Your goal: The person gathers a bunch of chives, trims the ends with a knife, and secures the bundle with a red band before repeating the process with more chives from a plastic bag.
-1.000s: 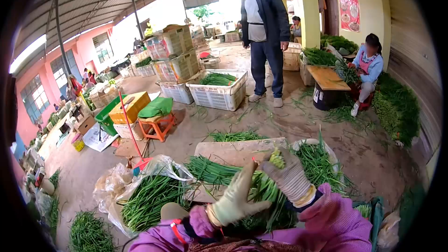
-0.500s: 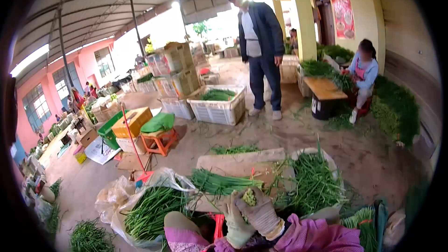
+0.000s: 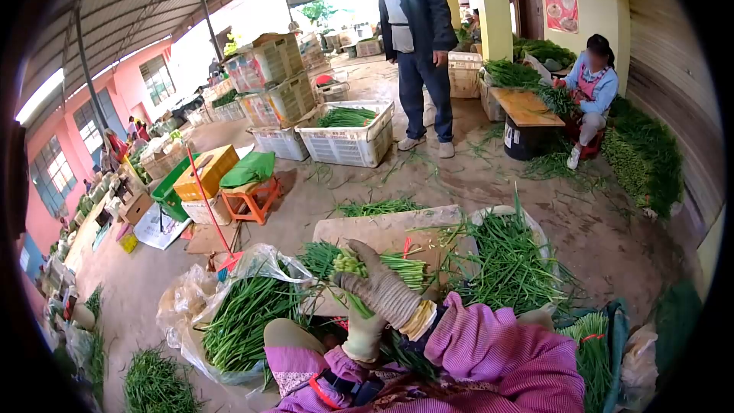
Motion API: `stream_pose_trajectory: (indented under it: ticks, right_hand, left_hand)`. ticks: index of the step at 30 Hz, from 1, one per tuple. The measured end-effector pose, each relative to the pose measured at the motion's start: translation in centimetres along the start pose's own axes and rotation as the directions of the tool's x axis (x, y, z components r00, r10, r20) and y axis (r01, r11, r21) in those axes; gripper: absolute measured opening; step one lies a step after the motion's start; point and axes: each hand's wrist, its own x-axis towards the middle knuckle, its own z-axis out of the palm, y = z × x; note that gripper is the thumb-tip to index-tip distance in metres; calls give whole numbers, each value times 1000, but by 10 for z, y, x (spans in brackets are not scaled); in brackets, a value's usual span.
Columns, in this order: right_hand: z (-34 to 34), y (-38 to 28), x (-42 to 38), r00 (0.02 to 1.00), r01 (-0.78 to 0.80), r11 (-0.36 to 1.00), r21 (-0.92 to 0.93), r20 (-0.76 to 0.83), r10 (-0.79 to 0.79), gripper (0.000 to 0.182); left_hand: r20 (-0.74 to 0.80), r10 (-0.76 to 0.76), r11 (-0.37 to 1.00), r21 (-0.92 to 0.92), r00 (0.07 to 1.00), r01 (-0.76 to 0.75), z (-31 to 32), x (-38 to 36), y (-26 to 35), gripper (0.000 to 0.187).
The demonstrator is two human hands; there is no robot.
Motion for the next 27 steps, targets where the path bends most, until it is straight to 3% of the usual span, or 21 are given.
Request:
stream_pose_trajectory:
  ticks: [2, 3, 5, 6, 7, 8, 9, 10, 11, 12, 13, 14, 17, 18, 19, 20, 21, 22, 23, 24, 27]
  right_hand:
    - [-2, 0, 0, 999, -39, 994, 102, 27, 36, 77]
    - [-3, -1, 1, 996, -80, 976, 202, 62, 69, 80]
    - [-8, 18, -5, 995, -45, 992, 122, 93, 33, 84]
    - [-11, 22, -10, 993, -44, 997, -69, 103, 51, 88]
    - [-13, 25, -16, 991, -46, 965, -257, 108, 76, 91]
    - [-14, 25, -24, 982, -83, 966, -244, 147, 121, 98]
    - [-12, 37, -30, 934, -176, 935, -307, 249, 257, 89]
    - [12, 92, -39, 977, 3, 953, -303, 204, 62, 91]
    - [33, 139, -43, 979, 178, 933, -312, 154, -136, 93]
    - [28, 127, -48, 973, 37, 972, -233, 230, 18, 89]
    - [21, 112, -55, 935, -109, 981, -158, 319, 155, 85]
    - [9, 97, -54, 936, -46, 995, -87, 345, 73, 80]
    - [1, 124, -20, 923, 55, 998, -39, 383, -36, 77]
    - [26, 171, 13, 932, -10, 989, 145, 360, -43, 78]
    - [-23, 118, 26, 928, -125, 954, 274, 373, 14, 83]
    - [-47, 103, 54, 950, -101, 955, 278, 312, 9, 87]
    - [-82, 76, 82, 943, -176, 984, -6, 286, 170, 85]
    - [-102, 73, 111, 941, -141, 990, 0, 311, 134, 80]
    - [-75, 121, 156, 968, 251, 954, 164, -19, -251, 74]
    - [-99, 105, 184, 994, 84, 995, 51, 61, -87, 71]
    - [-142, 64, 218, 985, 109, 978, 177, 111, -129, 63]
  left_hand:
    - [18, -258, 931, -263, 966, 253, -4, -4, 21, 46]
    - [25, -255, 934, -252, 967, 252, -11, -3, 21, 46]
    - [139, -180, 938, -273, 974, 212, -28, -4, 15, 40]
    - [135, -227, 939, -233, 964, 254, -37, -6, 15, 39]
    - [153, -138, 957, -233, 979, 171, -44, -3, 12, 28]
    - [191, 38, 997, 62, 981, -51, -66, -2, -8, 30]
    - [284, 187, 900, 333, 940, -280, -84, 0, -24, 33]
    - [217, -14, 994, 108, 976, -9, -65, -5, 7, 31]
    - [28, -22, 997, 68, 999, 20, -57, -6, 15, 34]
    - [-17, -227, 940, -264, 974, 215, -55, -6, 22, 35]
    - [-3, -429, 745, -567, 903, 352, -57, -2, 27, 38]
    - [-47, -437, 828, -411, 898, 382, -70, 1, 22, 47]
    - [-41, -421, 843, -386, 906, 374, -119, 9, -11, 45]
    - [-52, -390, 851, -401, 920, 338, -110, 9, -2, 45]
    - [-90, -345, 823, -508, 934, 255, -80, 12, 17, 45]
    - [-119, -358, 833, -489, 926, 259, -92, 15, 9, 46]
    - [-148, -369, 843, -468, 918, 263, -109, 15, 1, 48]
    - [-145, -392, 800, -541, 908, 259, -111, 17, 0, 48]
    - [-116, -357, 838, -478, 927, 263, -83, 21, 14, 48]
    - [-112, -369, 836, -474, 923, 276, -80, 23, 13, 48]
    - [-116, -393, 846, -433, 912, 310, -68, 29, 12, 50]
